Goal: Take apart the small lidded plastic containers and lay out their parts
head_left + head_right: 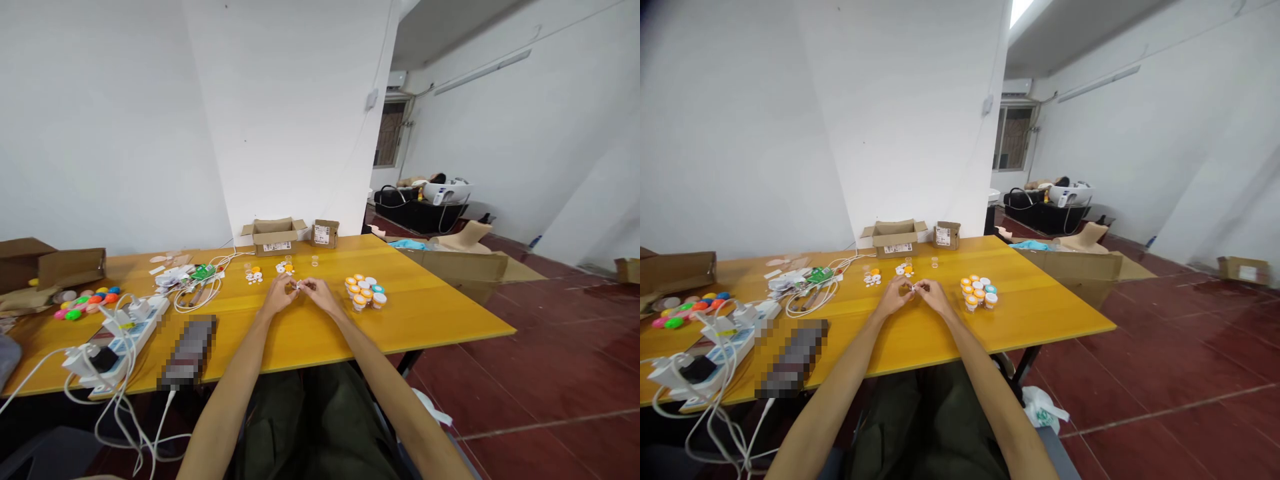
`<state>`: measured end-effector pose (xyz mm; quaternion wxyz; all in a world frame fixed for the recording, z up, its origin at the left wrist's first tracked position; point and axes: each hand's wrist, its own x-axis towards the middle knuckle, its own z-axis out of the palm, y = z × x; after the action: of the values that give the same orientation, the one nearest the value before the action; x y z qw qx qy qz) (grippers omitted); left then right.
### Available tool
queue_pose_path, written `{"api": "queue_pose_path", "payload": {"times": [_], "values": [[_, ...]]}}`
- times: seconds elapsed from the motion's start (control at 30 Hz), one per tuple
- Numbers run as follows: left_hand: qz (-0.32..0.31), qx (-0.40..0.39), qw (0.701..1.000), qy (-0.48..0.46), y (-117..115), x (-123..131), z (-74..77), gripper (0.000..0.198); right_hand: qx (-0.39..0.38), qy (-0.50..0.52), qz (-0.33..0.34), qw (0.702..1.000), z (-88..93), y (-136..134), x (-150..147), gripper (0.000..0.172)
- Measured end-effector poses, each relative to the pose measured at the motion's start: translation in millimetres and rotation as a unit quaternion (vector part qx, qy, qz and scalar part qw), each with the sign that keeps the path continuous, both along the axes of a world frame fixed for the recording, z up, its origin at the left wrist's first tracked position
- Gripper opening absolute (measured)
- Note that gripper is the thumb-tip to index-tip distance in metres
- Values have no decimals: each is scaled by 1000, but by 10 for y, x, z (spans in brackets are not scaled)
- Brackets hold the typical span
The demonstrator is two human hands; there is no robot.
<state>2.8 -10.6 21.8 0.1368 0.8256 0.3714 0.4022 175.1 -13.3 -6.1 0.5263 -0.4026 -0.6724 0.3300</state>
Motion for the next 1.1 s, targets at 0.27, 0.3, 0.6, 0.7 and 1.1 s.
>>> {"api": "queue_pose_path", "payload": {"times": [0.27, 0.3, 0.6, 0.7, 1.1], "values": [[5, -3, 1000, 17, -19, 1, 21, 6, 0, -7, 2, 1000, 28, -35, -8, 14], [4, -3, 1000, 18, -17, 1, 20, 7, 1, -8, 2, 1000, 30, -38, -8, 14], [-7, -4, 1000, 16, -7, 2, 10, 1, 8, -9, -8, 1000, 36, -53, -12, 16], [-15, -3, 1000, 12, -10, 7, 16, 2, -3, -8, -6, 1000, 48, -57, -4, 14], [-13, -9, 1000, 18, 14, 0, -18, 4, -20, 6, -8, 1000, -5, 3, 21, 15]]}}
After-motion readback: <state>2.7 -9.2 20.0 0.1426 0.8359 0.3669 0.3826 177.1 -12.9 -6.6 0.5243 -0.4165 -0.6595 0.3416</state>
